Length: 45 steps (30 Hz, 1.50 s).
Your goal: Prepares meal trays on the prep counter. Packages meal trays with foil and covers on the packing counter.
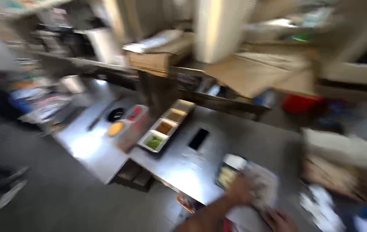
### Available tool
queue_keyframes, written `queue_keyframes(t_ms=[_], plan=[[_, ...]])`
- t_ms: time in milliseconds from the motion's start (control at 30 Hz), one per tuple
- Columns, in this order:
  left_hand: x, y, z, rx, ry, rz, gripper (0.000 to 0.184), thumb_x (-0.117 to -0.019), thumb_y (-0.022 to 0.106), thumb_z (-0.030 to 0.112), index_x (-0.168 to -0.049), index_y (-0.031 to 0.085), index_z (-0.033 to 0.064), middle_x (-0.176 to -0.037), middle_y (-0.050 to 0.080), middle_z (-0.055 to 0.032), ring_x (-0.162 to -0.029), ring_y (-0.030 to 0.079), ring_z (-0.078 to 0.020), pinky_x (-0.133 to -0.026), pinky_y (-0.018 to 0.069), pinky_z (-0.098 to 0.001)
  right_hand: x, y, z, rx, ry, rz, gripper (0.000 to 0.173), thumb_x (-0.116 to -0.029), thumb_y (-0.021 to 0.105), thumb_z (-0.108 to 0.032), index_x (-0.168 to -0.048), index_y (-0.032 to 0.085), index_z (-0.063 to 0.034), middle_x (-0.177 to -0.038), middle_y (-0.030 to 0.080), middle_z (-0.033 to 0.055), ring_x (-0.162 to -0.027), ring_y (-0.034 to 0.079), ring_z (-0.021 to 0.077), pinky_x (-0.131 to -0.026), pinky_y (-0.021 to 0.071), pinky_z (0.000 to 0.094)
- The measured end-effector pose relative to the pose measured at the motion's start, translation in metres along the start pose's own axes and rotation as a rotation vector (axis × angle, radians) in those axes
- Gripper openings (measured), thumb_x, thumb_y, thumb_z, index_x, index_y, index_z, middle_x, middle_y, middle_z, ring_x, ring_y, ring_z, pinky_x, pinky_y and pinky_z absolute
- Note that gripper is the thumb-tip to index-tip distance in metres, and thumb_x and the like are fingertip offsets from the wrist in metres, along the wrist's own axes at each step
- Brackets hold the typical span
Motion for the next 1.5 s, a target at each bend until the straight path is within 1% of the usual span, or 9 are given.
queue_keyframes(t_ms=[233,400,633,800,933,1067,1133,1267,1500], plan=[[-0.007,0.038,0.003,-0.118,-0.011,-0.310,0.057,-0.1048,0.022,0.064,-0.158,0.034,0.0471,-0.172,0.020,0.0048,-0.160,0.005,-0.0290,-0.125,0.0013,-0.0665,-0.022,-0.036,0.006,0.107,-0.043,0.129,0.035,-0.0925,0.076,-0.014,-0.122,0.065,0.0028,-0.099,0.074,0.0162,-0.076,0.075,0.0244,-0.069,0.0663,0.0413],[-0.002,0.037,0.009,-0.150,-0.041,-0.356,0.061,-0.1032,0.019,0.068,-0.159,0.030,0.0479,-0.172,0.019,0.0043,-0.160,0.005,-0.0291,-0.125,-0.0003,-0.0662,-0.076,-0.036,-0.064,0.471,-0.199,0.187,0.047,-0.1031,0.060,-0.042,-0.135,0.066,-0.0083,-0.126,0.070,0.0149,-0.118,0.066,0.0293,-0.105,0.0505,0.0532],[0.018,0.037,0.012,-0.137,-0.093,-0.380,0.064,-0.1014,0.018,0.071,-0.160,0.026,0.0484,-0.173,0.015,0.0053,-0.160,0.002,-0.0300,-0.124,-0.0011,-0.0674,-0.131,-0.030,-0.046,0.216,0.073,0.124,0.025,-0.0888,0.077,-0.022,-0.106,0.073,-0.0052,-0.077,0.064,0.0093,-0.058,0.055,0.0164,-0.054,0.0488,0.0349],[0.022,0.038,0.013,-0.158,-0.107,-0.352,0.065,-0.1008,0.017,0.072,-0.160,0.027,0.0481,-0.173,0.015,0.0050,-0.160,0.004,-0.0306,-0.124,-0.0001,-0.0682,-0.134,-0.028,-0.044,0.306,0.086,0.110,0.030,-0.0891,0.078,-0.032,-0.109,0.075,-0.0105,-0.082,0.068,0.0114,-0.061,0.061,0.0199,-0.057,0.0535,0.0385],[0.026,0.039,0.020,-0.179,-0.092,-0.279,0.065,-0.1011,0.019,0.071,-0.160,0.031,0.0464,-0.172,0.020,0.0029,-0.159,0.010,-0.0330,-0.123,0.0041,-0.0693,-0.084,-0.034,-0.072,0.537,-0.065,0.166,0.032,-0.0993,0.066,-0.036,-0.115,0.075,-0.0097,-0.105,0.074,0.0136,-0.097,0.071,0.0288,-0.090,0.0564,0.0542],[0.024,0.018,0.035,-0.134,-0.043,-0.030,0.070,-0.0993,0.024,0.073,-0.159,0.038,0.0384,-0.170,0.026,-0.0051,-0.158,0.016,-0.0366,-0.119,0.0075,-0.0769,0.045,-0.144,-0.126,0.734,-0.396,0.766,0.027,-0.0945,0.071,-0.038,-0.091,0.078,-0.0118,-0.087,0.074,0.0065,-0.086,0.072,0.0258,-0.081,0.0590,0.0528],[0.026,0.003,0.066,-0.032,0.028,0.066,0.070,-0.1005,0.030,0.068,-0.156,0.046,0.0282,-0.166,0.034,-0.0127,-0.155,0.023,-0.0394,-0.119,0.0090,-0.0757,0.101,-0.240,-0.123,0.710,-0.458,1.042,0.031,-0.0903,0.076,-0.040,-0.101,0.077,-0.0109,-0.105,0.071,0.0156,-0.104,0.064,0.0386,-0.092,0.0510,0.0603],[0.025,0.036,0.194,0.338,0.253,-0.186,0.037,-0.1035,0.053,0.039,-0.127,0.072,0.0179,-0.130,0.070,-0.0043,-0.124,0.064,-0.0230,-0.107,0.0504,-0.0487,0.084,-0.389,-0.053,0.382,-0.085,0.937,0.058,-0.0967,0.066,-0.052,-0.137,0.062,-0.0103,-0.132,0.062,0.0227,-0.122,0.057,0.0431,-0.100,0.0461,0.0657],[-0.030,0.184,0.346,0.966,0.102,-0.754,0.045,-0.1066,0.053,0.036,-0.140,0.060,0.0068,-0.137,0.063,-0.0137,-0.116,0.067,-0.0219,-0.103,0.0553,-0.0410,0.033,-0.403,-0.059,0.164,0.125,0.508,0.039,-0.0987,0.068,-0.038,-0.119,0.071,-0.0054,-0.123,0.068,0.0172,-0.113,0.061,0.0330,-0.091,0.0465,0.0614]])
Point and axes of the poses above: each hand's wrist, its own x-axis away from the middle knuckle, its own y-axis out of the palm, z = x × y, the point moved 9 cm from there along -x, towards the middle knuckle
